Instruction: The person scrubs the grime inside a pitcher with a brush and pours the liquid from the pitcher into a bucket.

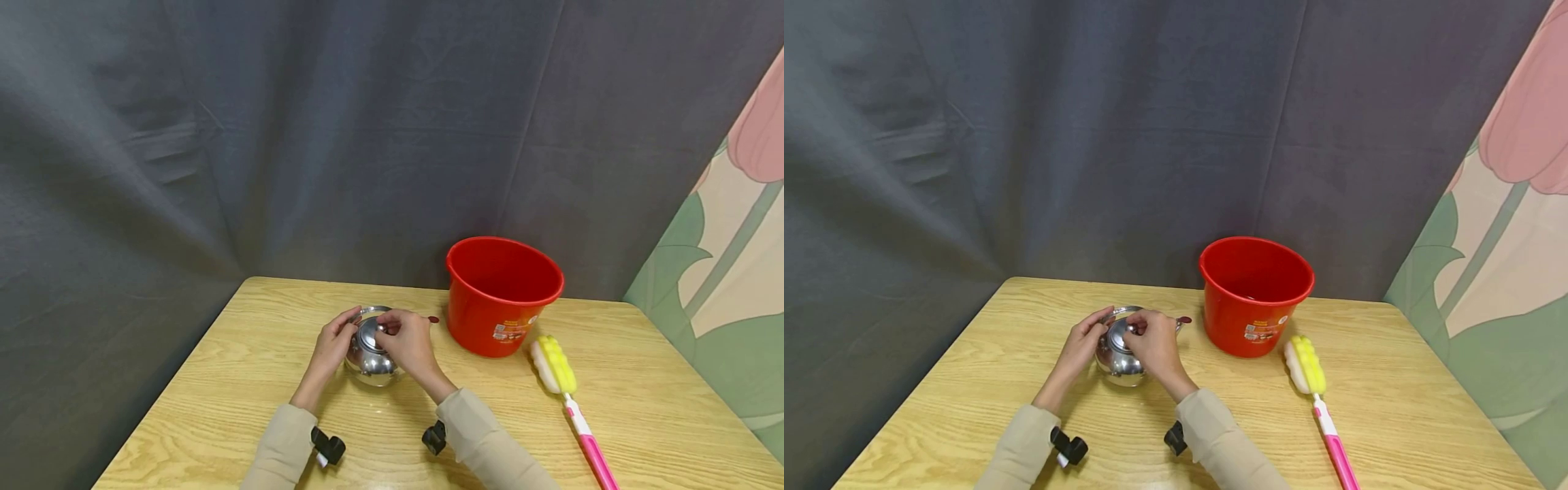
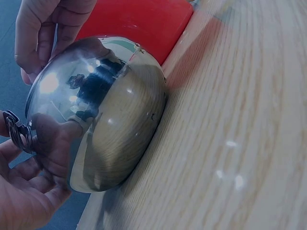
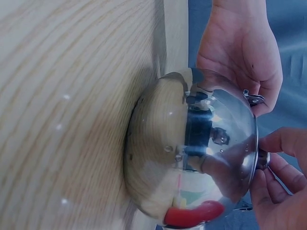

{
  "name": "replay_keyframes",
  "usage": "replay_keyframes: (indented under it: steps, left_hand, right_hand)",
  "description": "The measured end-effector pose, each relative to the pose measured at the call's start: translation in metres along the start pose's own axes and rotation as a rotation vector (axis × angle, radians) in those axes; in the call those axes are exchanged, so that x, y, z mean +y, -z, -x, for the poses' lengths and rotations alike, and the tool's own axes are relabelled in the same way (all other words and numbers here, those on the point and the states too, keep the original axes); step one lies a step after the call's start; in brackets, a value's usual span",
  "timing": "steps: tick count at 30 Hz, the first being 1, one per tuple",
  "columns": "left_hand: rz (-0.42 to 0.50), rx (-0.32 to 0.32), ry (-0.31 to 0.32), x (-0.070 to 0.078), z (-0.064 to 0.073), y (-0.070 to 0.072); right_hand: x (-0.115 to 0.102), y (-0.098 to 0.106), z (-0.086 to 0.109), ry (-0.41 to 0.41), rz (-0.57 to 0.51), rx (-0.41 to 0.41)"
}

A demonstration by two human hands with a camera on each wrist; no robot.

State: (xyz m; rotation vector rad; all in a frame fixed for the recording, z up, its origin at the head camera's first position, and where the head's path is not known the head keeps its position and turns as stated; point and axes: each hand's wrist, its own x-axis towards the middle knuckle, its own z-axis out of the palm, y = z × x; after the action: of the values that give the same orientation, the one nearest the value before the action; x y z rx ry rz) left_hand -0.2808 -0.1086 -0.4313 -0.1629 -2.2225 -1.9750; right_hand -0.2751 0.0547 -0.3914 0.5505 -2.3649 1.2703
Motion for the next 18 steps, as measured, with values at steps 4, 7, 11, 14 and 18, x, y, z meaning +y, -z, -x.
replay_keyframes:
  steps: [4, 7, 11, 14, 18]
  left_hand:
    - [-0.005, -0.004, -0.001, -0.0002, -0.0001, 0.0004]
    - [-0.006, -0.006, -0.005, -0.0008, -0.0005, 0.0006]
    - [-0.008, -0.007, -0.010, -0.0016, -0.0012, 0.0008]
    - [-0.012, -0.005, -0.002, -0.0015, -0.0012, 0.0007]
    - [-0.019, -0.005, 0.005, -0.0004, -0.0004, 0.0004]
  right_hand:
    - [0.0005, 0.0006, -0.0009, -0.012, -0.004, -0.001]
    - [0.0007, 0.0009, -0.0009, -0.019, -0.005, 0.001]
    - [0.0006, 0.0007, -0.0004, -0.020, -0.015, 0.000]
    - [0.0008, 0.0011, -0.0007, -0.016, -0.015, -0.002]
    - [0.0006, 0.0031, -0.0021, -0.013, -0.014, 0.001]
